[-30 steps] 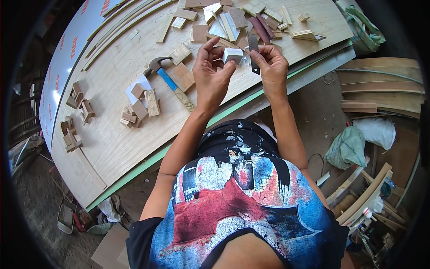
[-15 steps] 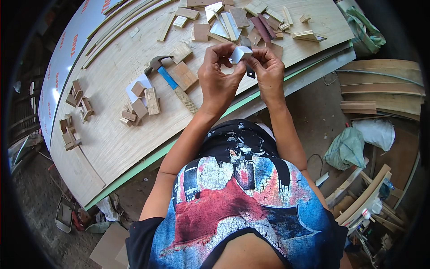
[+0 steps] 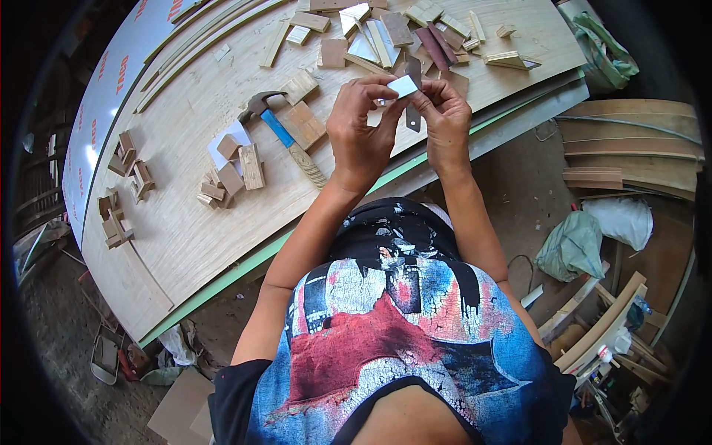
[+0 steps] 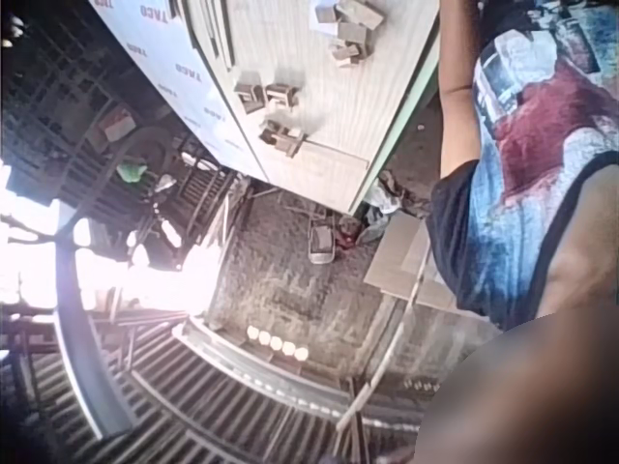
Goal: Assembling small wooden pieces and applying adhesive or fasteners at a workbench.
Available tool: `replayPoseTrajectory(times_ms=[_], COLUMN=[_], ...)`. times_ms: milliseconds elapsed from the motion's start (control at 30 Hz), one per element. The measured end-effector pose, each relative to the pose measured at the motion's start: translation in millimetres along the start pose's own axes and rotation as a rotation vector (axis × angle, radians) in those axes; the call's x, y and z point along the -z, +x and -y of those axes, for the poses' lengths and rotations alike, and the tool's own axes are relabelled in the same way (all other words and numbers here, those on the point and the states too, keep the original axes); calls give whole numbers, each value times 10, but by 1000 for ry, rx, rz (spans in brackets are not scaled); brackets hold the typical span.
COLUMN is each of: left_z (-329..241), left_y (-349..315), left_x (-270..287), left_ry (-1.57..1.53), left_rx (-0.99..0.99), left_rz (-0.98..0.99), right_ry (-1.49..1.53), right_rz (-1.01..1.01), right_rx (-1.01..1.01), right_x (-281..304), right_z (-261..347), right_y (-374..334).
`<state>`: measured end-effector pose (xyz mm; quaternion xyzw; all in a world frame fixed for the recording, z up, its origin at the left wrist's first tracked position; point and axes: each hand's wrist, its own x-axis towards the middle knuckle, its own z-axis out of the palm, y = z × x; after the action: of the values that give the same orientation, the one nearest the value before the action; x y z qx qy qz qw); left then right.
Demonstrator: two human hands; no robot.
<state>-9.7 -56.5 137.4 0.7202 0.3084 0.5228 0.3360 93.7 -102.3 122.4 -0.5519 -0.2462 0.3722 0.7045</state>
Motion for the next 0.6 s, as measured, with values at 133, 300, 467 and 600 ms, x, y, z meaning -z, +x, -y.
replayPoseTrajectory(times_ms=[133, 300, 467, 600], left_z=[12, 12, 43, 37], left_y=[-1, -12, -41, -35], left_x=[10, -8, -15, -17], left_ry=[-19, -2, -27, -37], left_rx=[-27, -40, -8, 0], left_rz=[14, -4, -1, -11], right_ry=[9, 45, 27, 26], right_rz=[17, 26, 31, 26], right_rx=[-8, -3, -19, -22], right_x=[10, 9, 15, 11], right_z=[-3, 1, -17, -20], right_y=[6, 9, 19, 17])
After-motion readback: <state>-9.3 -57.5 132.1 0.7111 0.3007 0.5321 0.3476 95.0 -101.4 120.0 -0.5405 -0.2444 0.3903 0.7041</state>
